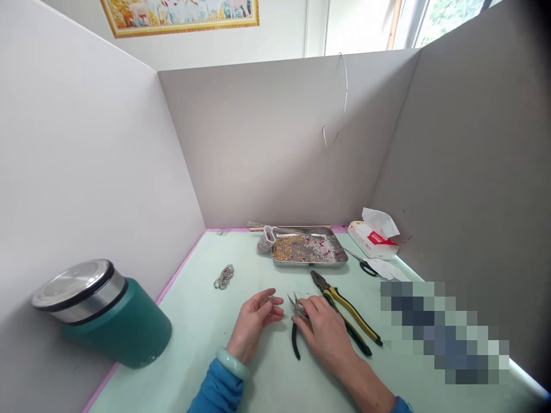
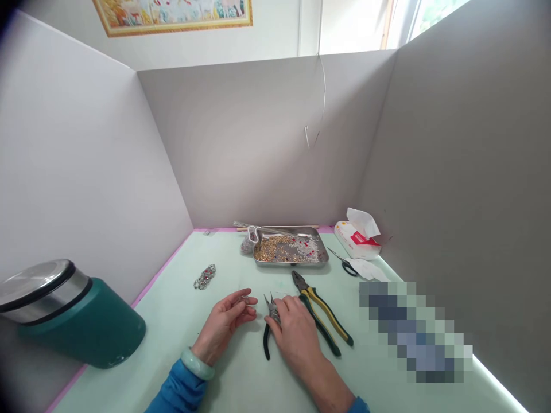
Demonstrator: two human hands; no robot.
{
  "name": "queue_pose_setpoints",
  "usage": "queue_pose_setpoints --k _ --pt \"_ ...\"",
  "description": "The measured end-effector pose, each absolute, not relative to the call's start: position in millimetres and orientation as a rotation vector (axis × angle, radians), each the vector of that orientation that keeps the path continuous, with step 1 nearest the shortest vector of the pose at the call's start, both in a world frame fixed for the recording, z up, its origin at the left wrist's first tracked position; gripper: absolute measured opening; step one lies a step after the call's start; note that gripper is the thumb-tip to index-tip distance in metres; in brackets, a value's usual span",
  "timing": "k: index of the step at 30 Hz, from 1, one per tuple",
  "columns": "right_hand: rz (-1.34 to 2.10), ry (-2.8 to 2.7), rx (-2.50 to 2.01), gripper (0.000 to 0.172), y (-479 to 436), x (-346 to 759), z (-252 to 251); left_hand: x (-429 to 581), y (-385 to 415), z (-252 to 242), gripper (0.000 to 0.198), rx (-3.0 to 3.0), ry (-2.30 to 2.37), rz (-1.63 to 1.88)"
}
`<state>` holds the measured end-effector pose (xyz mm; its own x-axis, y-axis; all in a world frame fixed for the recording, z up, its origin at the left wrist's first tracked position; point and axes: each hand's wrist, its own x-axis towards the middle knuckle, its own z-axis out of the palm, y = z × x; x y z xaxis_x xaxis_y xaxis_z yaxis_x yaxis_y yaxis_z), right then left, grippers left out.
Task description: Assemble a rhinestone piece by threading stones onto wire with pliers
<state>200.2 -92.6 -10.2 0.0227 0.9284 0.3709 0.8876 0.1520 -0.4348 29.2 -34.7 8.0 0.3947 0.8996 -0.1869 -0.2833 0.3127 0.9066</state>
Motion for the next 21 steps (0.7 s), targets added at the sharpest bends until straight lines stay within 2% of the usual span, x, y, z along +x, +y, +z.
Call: queue_pose_setpoints --k 3,8,13,21 --pt "0.009 -1.812 -1.594 0.018 -94 198 -9 33 -38 6 0.029 0.942 0.794 0.87" --pt "0.157 -1.838 -1.338 0.026 -93 189 -8 39 -46 0 0.026 1.051 0.646 0.784" --pt "0.141 -1.832 -1.337 0.014 -92 186 -14 43 -47 1 0.032 1.109 0.619 0.73" --pt "0.093 -1.715 -1.317 0.012 -90 192 -15 38 -45 7 0.035 1.093 0.82 0.86"
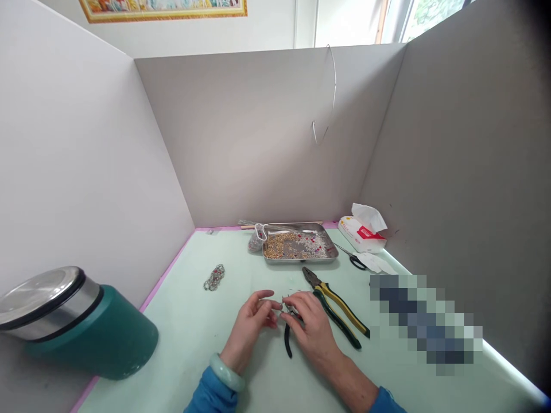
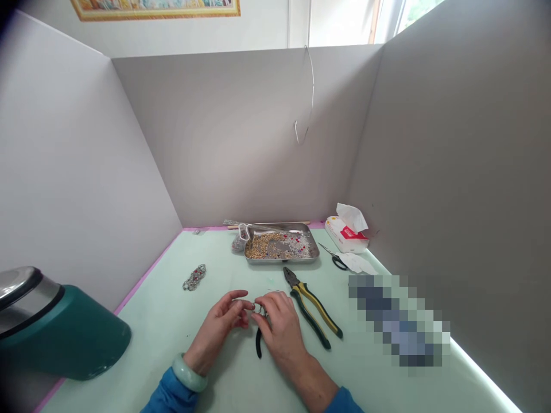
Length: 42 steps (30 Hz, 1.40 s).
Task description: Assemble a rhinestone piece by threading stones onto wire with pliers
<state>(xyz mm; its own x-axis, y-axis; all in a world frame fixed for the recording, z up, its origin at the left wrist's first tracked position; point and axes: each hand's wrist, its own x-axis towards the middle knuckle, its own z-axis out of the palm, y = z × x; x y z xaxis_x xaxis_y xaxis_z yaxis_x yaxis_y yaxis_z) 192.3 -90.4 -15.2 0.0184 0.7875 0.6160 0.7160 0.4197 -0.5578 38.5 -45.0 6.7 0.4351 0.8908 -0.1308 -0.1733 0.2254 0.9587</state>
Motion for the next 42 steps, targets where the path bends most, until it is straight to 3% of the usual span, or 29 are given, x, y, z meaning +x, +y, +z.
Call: queue_pose_setpoints --k 16,28,39,42 --pt "0.468 -1.468 -1.222 0.014 -92 184 -15 43 -48 8 0.029 0.617 0.493 0.745" --pt "0.586 -1.229 -1.327 0.016 -91 197 -9 37 -42 18 0.046 0.555 0.449 0.713" --pt "0.64 -1.417 -1.338 0.004 -94 183 -14 39 -49 24 0.057 0.62 0.323 0.688" --pt "0.712 -1.399 -1.275 0.021 -94 184 -11 38 -46 26 0.061 0.562 0.308 0.691"
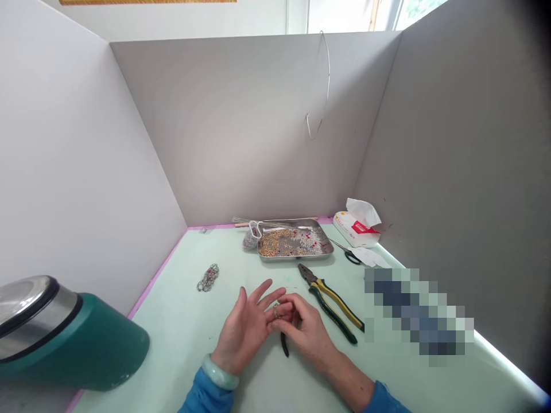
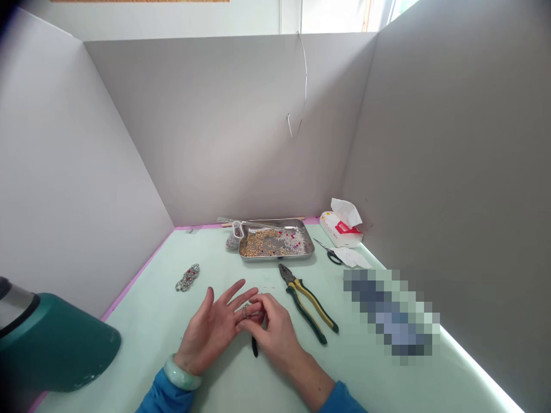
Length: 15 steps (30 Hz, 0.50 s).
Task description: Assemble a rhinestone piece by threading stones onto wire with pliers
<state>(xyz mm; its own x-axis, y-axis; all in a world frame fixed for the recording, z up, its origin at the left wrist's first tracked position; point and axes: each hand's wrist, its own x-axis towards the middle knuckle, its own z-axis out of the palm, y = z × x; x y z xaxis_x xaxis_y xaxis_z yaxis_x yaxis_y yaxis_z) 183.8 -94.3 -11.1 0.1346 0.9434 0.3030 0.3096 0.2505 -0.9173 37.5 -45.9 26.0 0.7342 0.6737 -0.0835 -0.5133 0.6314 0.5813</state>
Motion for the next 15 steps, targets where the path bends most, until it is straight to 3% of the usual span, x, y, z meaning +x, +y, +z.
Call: queue_pose_setpoints --k 3,9,15 --pt "0.836 -1.37 -1.192 0.032 -93.9 186.6 -8.3 34.8 -42.7 28.2 0.063 0.514 0.311 0.689" --pt "1.064 -1.199 -1.067 0.01 -91.6 187.1 -11.2 35.5 -46.2 32.3 0.068 0.486 0.267 0.698" --pt "1.02 -1.15 -1.128 0.011 -91.4 180.4 -14.2 38.3 -51.3 31.0 0.067 0.592 0.207 0.68"
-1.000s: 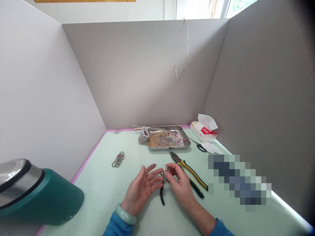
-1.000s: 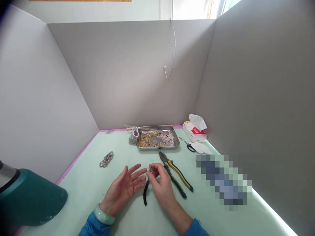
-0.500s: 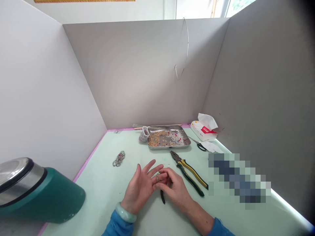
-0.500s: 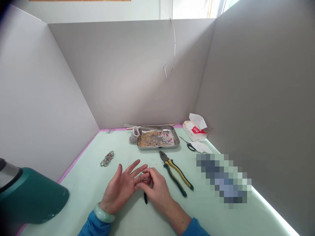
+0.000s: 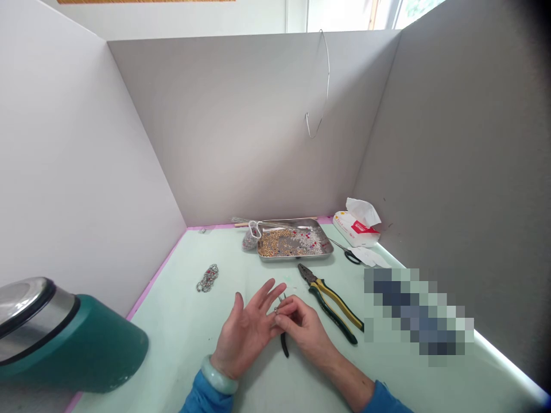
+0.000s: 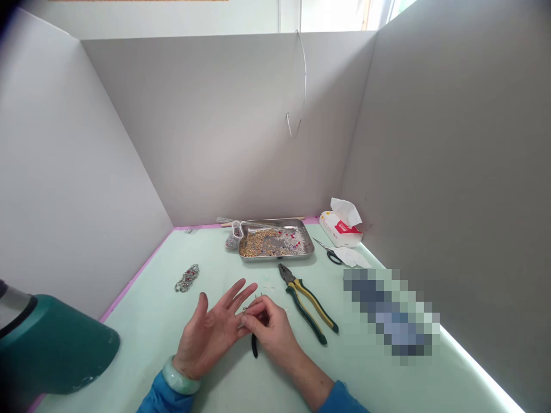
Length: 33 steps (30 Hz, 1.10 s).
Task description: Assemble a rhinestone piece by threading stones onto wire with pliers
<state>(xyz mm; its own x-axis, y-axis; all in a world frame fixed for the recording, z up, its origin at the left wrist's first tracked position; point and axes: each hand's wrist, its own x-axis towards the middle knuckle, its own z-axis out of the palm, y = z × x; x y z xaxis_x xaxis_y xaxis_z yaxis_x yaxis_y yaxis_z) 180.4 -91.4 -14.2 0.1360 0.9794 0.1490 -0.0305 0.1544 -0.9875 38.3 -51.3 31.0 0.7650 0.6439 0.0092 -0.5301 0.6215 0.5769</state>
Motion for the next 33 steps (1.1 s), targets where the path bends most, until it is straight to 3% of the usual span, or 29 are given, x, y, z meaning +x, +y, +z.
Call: queue_pose_setpoints --k 2,6,11,22,26,30,33 --pt "1.009 -1.149 -1.15 0.01 -92 180 -14 38 -50 30 0.07 0.575 0.217 0.68" --pt "1.117 -1.151 -1.074 0.03 -93 181 -12 36 -46 31 0.075 0.484 0.22 0.697" --pt "1.118 -1.129 -1.068 0.011 -92 181 -12 35 -48 32 0.075 0.485 0.208 0.679" --pt "1.067 -1.146 -1.125 0.006 -96 174 -9 37 -50 26 0.075 0.51 0.12 0.662" --pt "1.117 -1.137 -1.078 0.015 -95 175 -9 38 -49 29 0.077 0.465 0.132 0.664" --pt "1.016 -1.039 -1.103 0.019 -91 186 -10 35 -43 29 0.07 0.487 0.207 0.661" --pt "0.798 -1.121 -1.277 0.02 -87 194 -10 32 -36 22 0.052 0.563 0.397 0.711"
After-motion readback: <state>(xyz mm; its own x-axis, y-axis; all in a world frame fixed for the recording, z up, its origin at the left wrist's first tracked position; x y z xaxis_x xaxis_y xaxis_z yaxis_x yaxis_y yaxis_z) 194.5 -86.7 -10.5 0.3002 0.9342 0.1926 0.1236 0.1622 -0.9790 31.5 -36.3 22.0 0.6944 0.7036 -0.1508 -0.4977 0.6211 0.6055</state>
